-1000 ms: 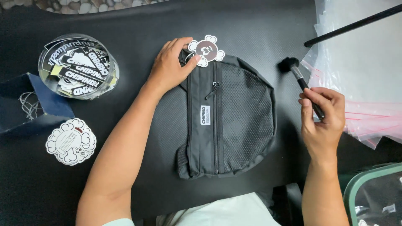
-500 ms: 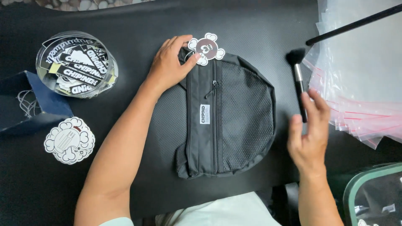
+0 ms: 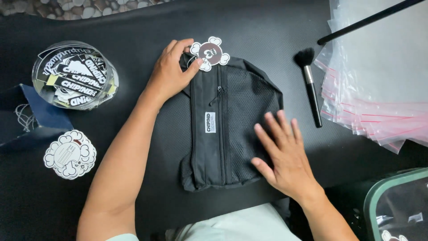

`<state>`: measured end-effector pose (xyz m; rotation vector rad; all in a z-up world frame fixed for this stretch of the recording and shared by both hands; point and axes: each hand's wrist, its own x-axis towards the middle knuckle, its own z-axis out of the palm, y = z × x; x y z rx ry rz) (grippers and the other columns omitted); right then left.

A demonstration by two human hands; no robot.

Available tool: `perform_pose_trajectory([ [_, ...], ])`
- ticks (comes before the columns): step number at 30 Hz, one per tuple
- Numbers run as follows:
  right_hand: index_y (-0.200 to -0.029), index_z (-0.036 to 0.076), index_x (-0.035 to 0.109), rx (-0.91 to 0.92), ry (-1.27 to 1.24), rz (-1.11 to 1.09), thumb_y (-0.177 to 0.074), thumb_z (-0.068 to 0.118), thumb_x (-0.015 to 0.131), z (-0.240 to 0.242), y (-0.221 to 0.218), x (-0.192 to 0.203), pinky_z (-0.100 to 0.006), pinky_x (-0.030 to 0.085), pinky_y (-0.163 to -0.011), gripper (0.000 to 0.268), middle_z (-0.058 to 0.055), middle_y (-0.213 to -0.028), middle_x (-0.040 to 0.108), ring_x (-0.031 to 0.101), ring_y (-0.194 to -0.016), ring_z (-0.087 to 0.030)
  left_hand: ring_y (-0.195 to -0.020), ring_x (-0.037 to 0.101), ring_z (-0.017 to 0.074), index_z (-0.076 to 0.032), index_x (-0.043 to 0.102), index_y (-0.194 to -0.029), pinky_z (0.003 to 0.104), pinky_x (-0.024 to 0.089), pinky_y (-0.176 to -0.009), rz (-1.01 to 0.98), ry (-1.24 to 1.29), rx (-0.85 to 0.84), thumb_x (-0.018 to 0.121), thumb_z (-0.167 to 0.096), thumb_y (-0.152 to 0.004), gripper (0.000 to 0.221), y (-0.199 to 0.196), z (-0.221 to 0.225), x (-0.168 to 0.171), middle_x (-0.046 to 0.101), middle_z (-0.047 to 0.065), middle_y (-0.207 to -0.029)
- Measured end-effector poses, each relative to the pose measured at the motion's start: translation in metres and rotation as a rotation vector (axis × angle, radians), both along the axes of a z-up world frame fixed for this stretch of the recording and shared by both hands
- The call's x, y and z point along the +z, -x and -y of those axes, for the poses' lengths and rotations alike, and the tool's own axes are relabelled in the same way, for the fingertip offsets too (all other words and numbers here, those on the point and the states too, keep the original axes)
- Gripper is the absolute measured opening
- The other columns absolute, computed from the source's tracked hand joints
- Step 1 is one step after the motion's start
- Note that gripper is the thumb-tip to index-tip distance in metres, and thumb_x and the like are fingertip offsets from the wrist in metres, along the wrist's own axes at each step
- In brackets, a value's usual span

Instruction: Applying stickers to small bags and placing them into plastic sleeves for final packaging.

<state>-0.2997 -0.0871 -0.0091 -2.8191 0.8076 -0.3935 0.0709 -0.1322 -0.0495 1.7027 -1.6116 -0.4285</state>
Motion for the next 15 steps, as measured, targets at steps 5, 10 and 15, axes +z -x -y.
perform_pose_trajectory([
  [5, -0.158, 0.011, 0.040, -0.012, -0.067, -0.052, -0.105, 0.040, 0.046, 0.000, -0.006, -0.014, -0.056, 0.015, -0.127, 0.061, -0.016, -0.167, 0.033, 0.022, -0.158, -0.038, -0.116, 0.060, 0.0266, -0.005, 0.055, -0.139, 0.043, 0.048, -0.096, 0.025, -0.005, -0.019, 0.066, -0.031, -0.101, 0.048, 0.002, -0.001, 0.005, 0.060, 0.009, -0.121],
  [10, -0.153, 0.011, 0.049, -0.026, -0.110, 0.040, -0.103, 0.028, 0.049, 0.005, 0.004, -0.009, -0.055, 0.025, -0.121, 0.052, -0.019, -0.164, 0.037, 0.025, -0.155, -0.043, -0.110, 0.065, 0.0400, -0.004, 0.059, -0.138, 0.051, 0.051, -0.094, 0.055, 0.028, -0.042, 0.075, -0.029, -0.097, 0.051, 0.000, -0.005, 0.005, 0.062, 0.015, -0.108],
  [15, -0.127, 0.011, 0.071, -0.037, -0.161, 0.109, -0.098, 0.024, 0.061, 0.009, 0.022, 0.014, -0.049, 0.046, -0.107, 0.034, -0.015, -0.149, 0.057, 0.049, -0.143, -0.039, -0.116, 0.063, 0.0421, -0.006, 0.060, -0.137, 0.055, 0.048, -0.099, 0.002, -0.252, -0.140, 0.073, -0.027, -0.091, 0.052, 0.014, -0.017, 0.047, 0.062, 0.017, -0.112],
])
